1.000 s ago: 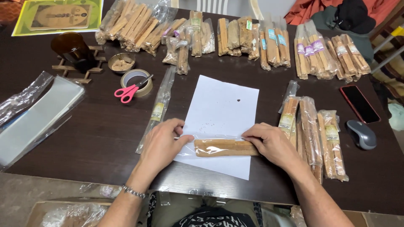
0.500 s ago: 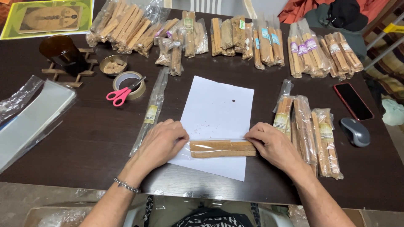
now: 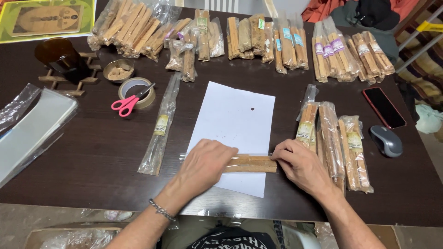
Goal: The person takes wood pieces out of a plastic sleeve, groups them, and places them into a new plastic bag which they then seal by hand.
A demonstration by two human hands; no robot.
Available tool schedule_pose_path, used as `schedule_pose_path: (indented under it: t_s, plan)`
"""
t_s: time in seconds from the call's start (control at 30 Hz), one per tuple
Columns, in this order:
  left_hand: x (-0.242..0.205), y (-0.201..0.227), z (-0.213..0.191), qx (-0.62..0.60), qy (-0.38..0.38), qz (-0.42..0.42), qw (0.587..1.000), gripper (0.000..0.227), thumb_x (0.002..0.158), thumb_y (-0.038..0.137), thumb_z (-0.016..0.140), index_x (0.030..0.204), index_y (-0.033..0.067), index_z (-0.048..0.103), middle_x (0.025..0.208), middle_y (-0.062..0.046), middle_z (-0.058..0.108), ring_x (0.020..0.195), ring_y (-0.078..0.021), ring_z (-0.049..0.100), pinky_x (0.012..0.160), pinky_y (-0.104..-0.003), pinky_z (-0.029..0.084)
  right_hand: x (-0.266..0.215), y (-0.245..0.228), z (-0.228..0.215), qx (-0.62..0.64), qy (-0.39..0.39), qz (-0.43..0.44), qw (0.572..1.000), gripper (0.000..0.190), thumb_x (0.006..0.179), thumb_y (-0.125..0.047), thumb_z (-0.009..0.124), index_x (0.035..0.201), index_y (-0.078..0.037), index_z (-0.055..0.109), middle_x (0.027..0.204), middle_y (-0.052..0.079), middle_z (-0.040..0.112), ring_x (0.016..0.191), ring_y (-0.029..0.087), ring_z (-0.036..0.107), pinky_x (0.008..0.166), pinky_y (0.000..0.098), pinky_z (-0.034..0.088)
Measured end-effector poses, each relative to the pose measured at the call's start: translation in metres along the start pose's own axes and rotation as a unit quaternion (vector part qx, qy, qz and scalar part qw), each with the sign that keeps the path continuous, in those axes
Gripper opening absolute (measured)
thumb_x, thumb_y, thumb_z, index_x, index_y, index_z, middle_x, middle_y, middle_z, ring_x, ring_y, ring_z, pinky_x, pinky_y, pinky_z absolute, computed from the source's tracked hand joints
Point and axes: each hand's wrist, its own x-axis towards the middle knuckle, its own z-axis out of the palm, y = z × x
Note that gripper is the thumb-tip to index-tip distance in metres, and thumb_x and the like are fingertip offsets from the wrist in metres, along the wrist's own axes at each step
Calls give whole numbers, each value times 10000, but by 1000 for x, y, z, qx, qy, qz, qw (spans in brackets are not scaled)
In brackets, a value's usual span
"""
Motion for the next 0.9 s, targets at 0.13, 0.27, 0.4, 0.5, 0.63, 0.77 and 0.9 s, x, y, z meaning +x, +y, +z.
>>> schedule_pose_path:
  t_s: [0.13,0.27,0.4,0.5,0.63,0.77,0.9]
  plan:
    - [7,14,-5,64,49,54,995,172,1018,102,562,1139,111,683,785,-29,626,815,-219,646,823,-361,516,0,-5,-4,33,19,-10,999,157,852,-35,709,836,-186,747,846,-39,725,820,205,708,811,358,608]
    - [12,21,-15,88,48,91,991,211,996,79,589,1184,73,684,796,-59,631,812,-241,648,813,-372,531,-7,-17,-1,57,34,-24,997,99,842,-90,728,864,-182,759,901,-15,759,881,245,723,877,406,597]
    - [23,37,-38,161,18,136,977,219,924,-81,645,1122,13,649,769,-46,588,691,-215,520,668,-348,454,-8,-39,-1,50,13,-122,991,490,882,-309,777,1242,-25,607,1289,153,683,1199,285,658,1149,529,448]
    - [24,41,-41,167,18,145,975,159,943,-64,624,1071,29,637,756,-38,563,677,-206,513,665,-341,459,-7,-45,5,44,14,-146,988,516,894,-246,783,1305,3,595,1327,177,673,1218,307,659,1123,509,482]
    - [22,41,-41,167,32,151,974,122,967,-53,606,1035,39,650,740,-35,534,671,-197,490,631,-334,444,-4,-52,4,56,28,-158,985,320,928,-107,727,1217,-2,636,1180,155,728,1082,302,714,975,425,581]
    - [18,44,-41,159,25,147,976,123,960,-77,601,984,39,633,731,-45,505,670,-208,471,612,-345,430,-4,-54,5,52,31,-160,985,270,944,-121,714,1184,-13,653,1138,129,735,1042,291,714,920,406,584]
    - [15,54,-44,175,7,120,977,135,941,-55,617,1005,64,625,790,-37,562,696,-202,515,644,-348,481,-5,-59,5,40,70,-171,982,240,935,-116,733,1140,2,690,1097,137,754,995,280,730,871,382,609]
